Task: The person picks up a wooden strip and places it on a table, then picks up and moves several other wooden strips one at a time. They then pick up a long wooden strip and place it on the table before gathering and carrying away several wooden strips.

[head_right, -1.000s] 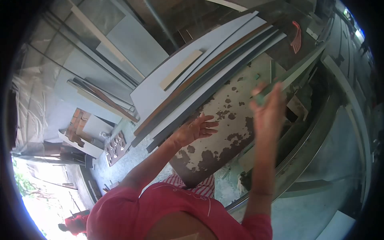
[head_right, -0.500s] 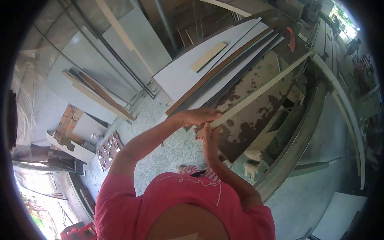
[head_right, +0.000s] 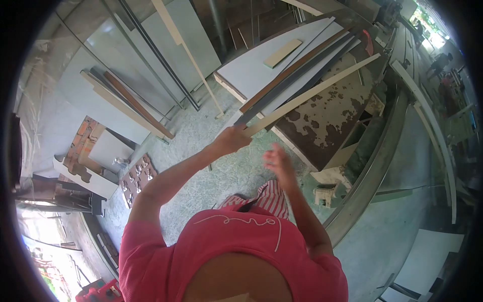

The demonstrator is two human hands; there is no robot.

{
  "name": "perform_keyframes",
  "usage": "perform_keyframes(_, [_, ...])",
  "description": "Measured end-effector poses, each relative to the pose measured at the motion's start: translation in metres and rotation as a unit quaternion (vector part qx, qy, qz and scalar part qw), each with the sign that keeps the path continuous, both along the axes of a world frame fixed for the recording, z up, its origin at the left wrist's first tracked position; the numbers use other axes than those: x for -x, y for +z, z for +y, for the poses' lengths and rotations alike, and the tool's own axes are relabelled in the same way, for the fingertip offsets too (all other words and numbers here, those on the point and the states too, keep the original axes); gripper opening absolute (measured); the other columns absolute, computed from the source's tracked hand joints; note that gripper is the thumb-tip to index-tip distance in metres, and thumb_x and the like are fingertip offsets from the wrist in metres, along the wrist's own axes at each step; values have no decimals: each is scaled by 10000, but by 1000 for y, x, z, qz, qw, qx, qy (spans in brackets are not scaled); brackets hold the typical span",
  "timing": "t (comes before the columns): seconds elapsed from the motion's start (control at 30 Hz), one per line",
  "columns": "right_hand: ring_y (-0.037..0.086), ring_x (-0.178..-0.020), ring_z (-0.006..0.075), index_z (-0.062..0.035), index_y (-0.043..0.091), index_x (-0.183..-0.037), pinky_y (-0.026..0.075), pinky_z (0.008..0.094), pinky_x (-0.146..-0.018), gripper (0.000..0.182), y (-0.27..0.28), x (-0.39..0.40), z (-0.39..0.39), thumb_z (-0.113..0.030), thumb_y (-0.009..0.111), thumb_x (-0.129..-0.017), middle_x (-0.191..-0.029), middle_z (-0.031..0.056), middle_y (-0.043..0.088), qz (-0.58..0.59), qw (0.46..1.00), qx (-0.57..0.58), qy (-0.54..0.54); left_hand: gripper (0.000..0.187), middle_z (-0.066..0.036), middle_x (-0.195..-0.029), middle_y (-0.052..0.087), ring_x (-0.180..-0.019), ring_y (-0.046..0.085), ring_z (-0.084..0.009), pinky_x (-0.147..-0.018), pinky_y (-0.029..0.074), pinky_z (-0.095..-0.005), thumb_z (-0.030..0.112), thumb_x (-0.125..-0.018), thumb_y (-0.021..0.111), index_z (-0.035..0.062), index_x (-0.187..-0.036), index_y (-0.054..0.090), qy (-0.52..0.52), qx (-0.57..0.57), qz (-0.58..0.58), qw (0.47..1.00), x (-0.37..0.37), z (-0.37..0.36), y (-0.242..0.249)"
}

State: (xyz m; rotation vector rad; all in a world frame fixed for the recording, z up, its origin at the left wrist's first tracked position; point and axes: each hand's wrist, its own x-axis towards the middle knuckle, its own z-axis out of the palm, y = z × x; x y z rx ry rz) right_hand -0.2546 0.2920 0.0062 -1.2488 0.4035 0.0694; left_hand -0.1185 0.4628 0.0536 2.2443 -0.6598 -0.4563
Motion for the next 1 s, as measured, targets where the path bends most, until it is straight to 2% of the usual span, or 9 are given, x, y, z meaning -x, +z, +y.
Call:
perform_keyframes(0.17, [533, -1028, 266, 27, 243, -1326, 447, 395, -887, 771, 26, -46, -87, -556, 434, -860, -1119, 191, 505, -72, 983, 34, -168, 322, -188, -695, 601, -642, 616, -319, -575, 472, -409, 239, -737, 624, 16, -955, 543, 4, 20, -60, 998, 20, 38, 12])
perform_keyframes(0.3, [469, -1120, 289, 12, 189, -1358, 448, 381, -896, 837, 25, -127, -150, -577, 466, -831, -1212, 227, 433, -82, 977, 97, -170, 326, -209, -735, 604, -733, 605, -365, -632, 474, -430, 255, -738, 630, 20, -944, 539, 34, 39, -70, 996, 20, 28, 7])
perform_keyframes(0.37, [446, -1141, 304, -13, 206, -1364, 462, 384, -886, 815, 18, -171, -176, -574, 463, -831, -1266, 226, 382, -25, 966, 183, -183, 320, -216, -733, 605, -729, 608, -366, -635, 480, -431, 252, -735, 627, 15, -930, 535, 43, 7, -57, 997, 15, 15, -2])
perform_keyframes(0.5, [427, -1150, 315, -37, 288, -1342, 456, 412, -902, 782, -10, -239, -217, -585, 475, -817, -1299, 185, 364, 118, 946, 195, -231, 289, -229, -703, 601, -704, 612, -376, -636, 493, -439, 224, -728, 614, 2, -891, 528, 85, -62, -61, 993, -3, -13, -12])
perform_keyframes(0.67, [407, -1172, 310, -45, 323, -1326, 459, 416, -893, 801, -34, -288, -256, -610, 501, -787, -1313, 171, 353, 152, 950, 183, -202, 264, -209, -685, 600, -704, 613, -385, -671, 486, -467, 210, -716, 601, 11, -878, 538, 104, -15, -43, 994, -34, -54, -14])
perform_keyframes(0.73, [458, -1098, 305, -28, 299, -1336, 497, 401, -809, 883, -43, -301, -271, -658, 504, -753, -1284, 174, 377, 131, 954, 191, -191, 303, -219, -887, 598, -928, 581, -370, -808, 427, -507, 216, -697, 617, 28, -926, 554, 100, -69, -140, 983, -46, -71, -18])
perform_keyframes(0.77, [490, -965, 240, -57, 411, -1247, 474, 398, -814, 740, -43, -307, -276, -604, 545, -768, -1144, 123, 459, 149, 949, 189, -205, 415, -226, -1145, 479, -1154, 421, -365, -925, 323, -536, 273, -694, 651, 42, -1023, 545, 62, -104, -130, 984, -54, -76, -14])
perform_keyframes(0.9, [518, -801, 181, -77, 512, -1120, 496, 376, -716, 587, -47, -319, -289, -554, 570, -783, -916, 68, 527, 195, 926, 287, -151, 691, -219, -1251, 351, -1189, 323, -409, -986, 261, -529, 451, -721, 649, 40, -1219, 404, 77, -121, -288, 947, -74, -94, -41])
perform_keyframes(1.0, [531, -813, 180, -73, 531, -1102, 503, 368, -706, 540, -48, -321, -300, -515, 576, -797, -932, 65, 532, 202, 930, 294, -92, 785, -213, -1257, 354, -1223, 284, -412, -998, 247, -531, 477, -702, 660, 7, -1249, 352, 170, -127, -196, 957, -99, -98, -48])
